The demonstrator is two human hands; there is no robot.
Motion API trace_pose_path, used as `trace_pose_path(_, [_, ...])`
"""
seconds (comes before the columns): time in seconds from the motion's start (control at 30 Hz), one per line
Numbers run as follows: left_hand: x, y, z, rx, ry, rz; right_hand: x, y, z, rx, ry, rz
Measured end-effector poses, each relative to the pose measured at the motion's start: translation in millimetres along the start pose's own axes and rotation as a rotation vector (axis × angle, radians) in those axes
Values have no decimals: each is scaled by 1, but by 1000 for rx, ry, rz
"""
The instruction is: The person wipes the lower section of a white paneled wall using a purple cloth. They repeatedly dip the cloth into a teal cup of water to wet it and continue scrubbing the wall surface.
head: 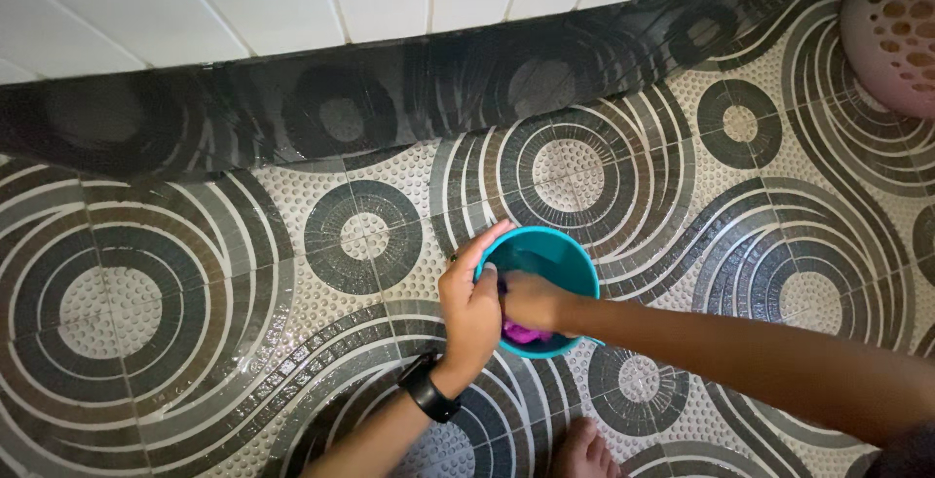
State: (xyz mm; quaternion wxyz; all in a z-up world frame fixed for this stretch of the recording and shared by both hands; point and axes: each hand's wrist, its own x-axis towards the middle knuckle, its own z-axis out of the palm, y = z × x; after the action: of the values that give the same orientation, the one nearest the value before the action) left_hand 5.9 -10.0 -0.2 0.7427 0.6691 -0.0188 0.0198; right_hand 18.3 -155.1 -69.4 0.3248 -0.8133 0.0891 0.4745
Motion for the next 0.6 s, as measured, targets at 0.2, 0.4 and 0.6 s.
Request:
trace_pose_path(0.2, [1,1,0,28,-2,-26,15,16,9,-312,156,-213])
trace_pose_path(0.4, [-1,0,-1,16,2,-3,-7,-6,-2,-191,48,-133])
trace_pose_path(0.6, [0,-2,0,2,17,9,-14,-12,-5,59,-77,-177])
